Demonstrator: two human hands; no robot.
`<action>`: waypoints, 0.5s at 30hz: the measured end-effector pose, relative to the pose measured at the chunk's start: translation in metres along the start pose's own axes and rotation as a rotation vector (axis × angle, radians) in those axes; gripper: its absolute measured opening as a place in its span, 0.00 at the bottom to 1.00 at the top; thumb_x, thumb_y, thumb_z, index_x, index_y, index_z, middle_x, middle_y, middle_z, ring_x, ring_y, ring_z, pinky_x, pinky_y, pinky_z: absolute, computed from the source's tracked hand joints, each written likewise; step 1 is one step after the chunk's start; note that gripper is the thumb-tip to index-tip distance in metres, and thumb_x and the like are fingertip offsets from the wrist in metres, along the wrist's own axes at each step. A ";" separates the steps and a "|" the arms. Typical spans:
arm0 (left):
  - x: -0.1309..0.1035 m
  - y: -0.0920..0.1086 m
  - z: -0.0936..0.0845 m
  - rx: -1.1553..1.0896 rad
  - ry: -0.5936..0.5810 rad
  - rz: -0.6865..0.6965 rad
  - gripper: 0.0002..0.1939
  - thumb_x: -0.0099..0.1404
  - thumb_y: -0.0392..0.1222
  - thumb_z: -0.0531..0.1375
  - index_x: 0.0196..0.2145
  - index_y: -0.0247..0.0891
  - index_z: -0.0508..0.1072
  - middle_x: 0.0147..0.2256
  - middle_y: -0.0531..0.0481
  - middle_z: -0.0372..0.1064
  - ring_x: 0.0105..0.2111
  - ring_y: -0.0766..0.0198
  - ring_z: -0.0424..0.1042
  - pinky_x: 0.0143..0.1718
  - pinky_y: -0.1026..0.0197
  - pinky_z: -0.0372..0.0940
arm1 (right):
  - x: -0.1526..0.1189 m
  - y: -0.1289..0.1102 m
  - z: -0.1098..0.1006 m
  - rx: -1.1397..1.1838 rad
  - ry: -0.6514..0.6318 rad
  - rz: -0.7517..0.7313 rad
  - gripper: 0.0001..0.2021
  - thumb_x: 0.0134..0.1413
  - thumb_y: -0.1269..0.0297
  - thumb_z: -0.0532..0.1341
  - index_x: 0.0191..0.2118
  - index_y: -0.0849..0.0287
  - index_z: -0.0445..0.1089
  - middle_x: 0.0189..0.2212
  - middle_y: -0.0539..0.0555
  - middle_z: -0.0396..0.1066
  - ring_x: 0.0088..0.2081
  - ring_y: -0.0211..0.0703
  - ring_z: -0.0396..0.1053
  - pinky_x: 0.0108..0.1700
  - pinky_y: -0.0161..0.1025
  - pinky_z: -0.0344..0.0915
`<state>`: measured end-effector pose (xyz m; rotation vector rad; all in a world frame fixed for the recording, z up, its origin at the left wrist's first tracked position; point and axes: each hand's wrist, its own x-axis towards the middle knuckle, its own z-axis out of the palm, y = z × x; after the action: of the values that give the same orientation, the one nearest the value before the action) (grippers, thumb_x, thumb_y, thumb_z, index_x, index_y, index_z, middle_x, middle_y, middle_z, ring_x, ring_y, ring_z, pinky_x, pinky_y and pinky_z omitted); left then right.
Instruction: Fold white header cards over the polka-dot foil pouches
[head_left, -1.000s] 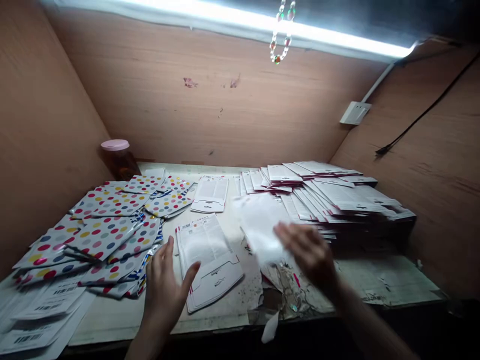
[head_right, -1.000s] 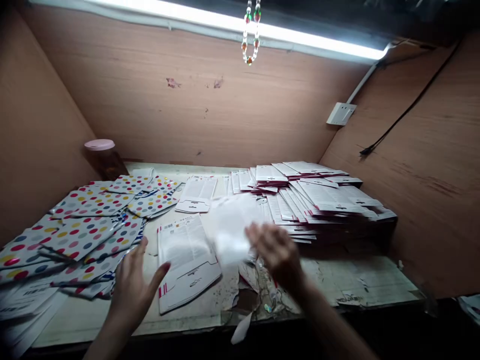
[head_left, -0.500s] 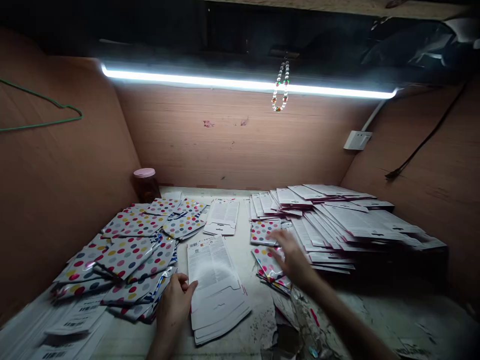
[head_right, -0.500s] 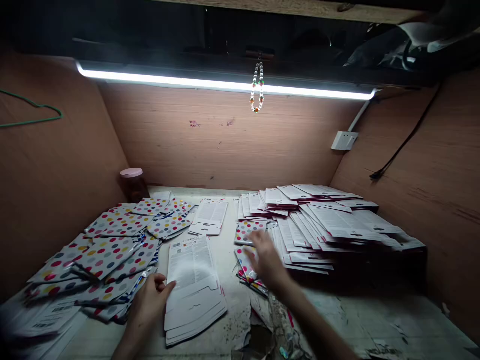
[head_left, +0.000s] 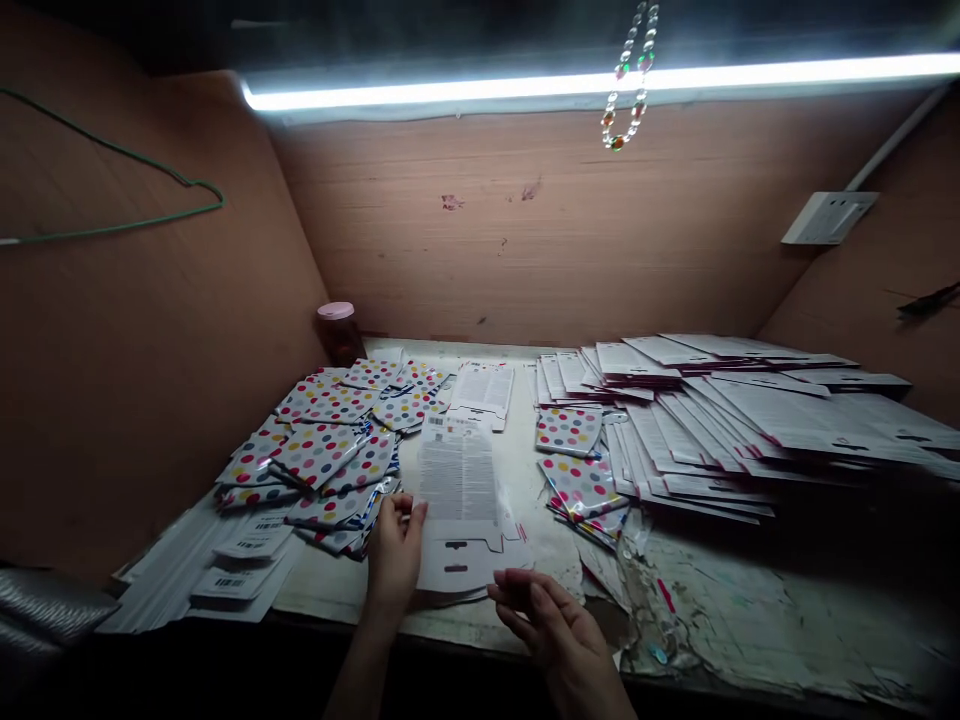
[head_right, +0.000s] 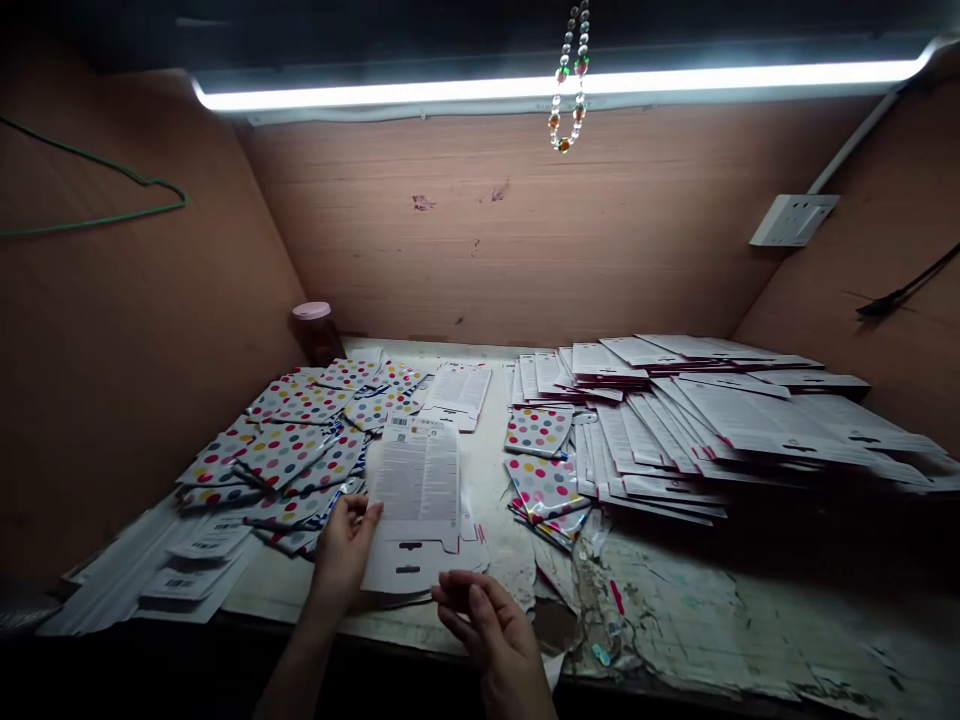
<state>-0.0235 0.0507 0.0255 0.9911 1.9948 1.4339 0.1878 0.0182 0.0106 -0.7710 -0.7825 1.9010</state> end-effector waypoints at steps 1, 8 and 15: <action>-0.010 0.003 0.003 -0.098 -0.023 0.003 0.23 0.56 0.61 0.55 0.39 0.41 0.60 0.33 0.45 0.72 0.34 0.51 0.75 0.39 0.50 0.68 | 0.001 0.002 0.004 0.129 0.025 0.018 0.22 0.49 0.47 0.68 0.43 0.59 0.76 0.47 0.61 0.75 0.50 0.53 0.72 0.53 0.47 0.64; -0.070 0.005 0.019 -0.611 -0.148 -0.096 0.26 0.56 0.55 0.65 0.48 0.40 0.65 0.42 0.44 0.75 0.40 0.54 0.76 0.44 0.55 0.69 | 0.012 0.003 0.016 0.380 0.151 -0.021 0.23 0.37 0.54 0.75 0.40 0.60 0.77 0.35 0.57 0.79 0.39 0.43 0.75 0.45 0.38 0.68; -0.105 -0.014 0.002 -0.482 -0.306 -0.120 0.20 0.58 0.52 0.65 0.47 0.41 0.73 0.46 0.43 0.75 0.48 0.48 0.73 0.49 0.54 0.68 | 0.002 -0.012 0.028 0.331 0.182 -0.032 0.23 0.44 0.58 0.73 0.48 0.56 0.72 0.42 0.55 0.76 0.43 0.47 0.74 0.46 0.42 0.68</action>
<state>0.0390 -0.0337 0.0092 0.8009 1.3760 1.4937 0.1717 0.0188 0.0368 -0.7054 -0.3534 1.8392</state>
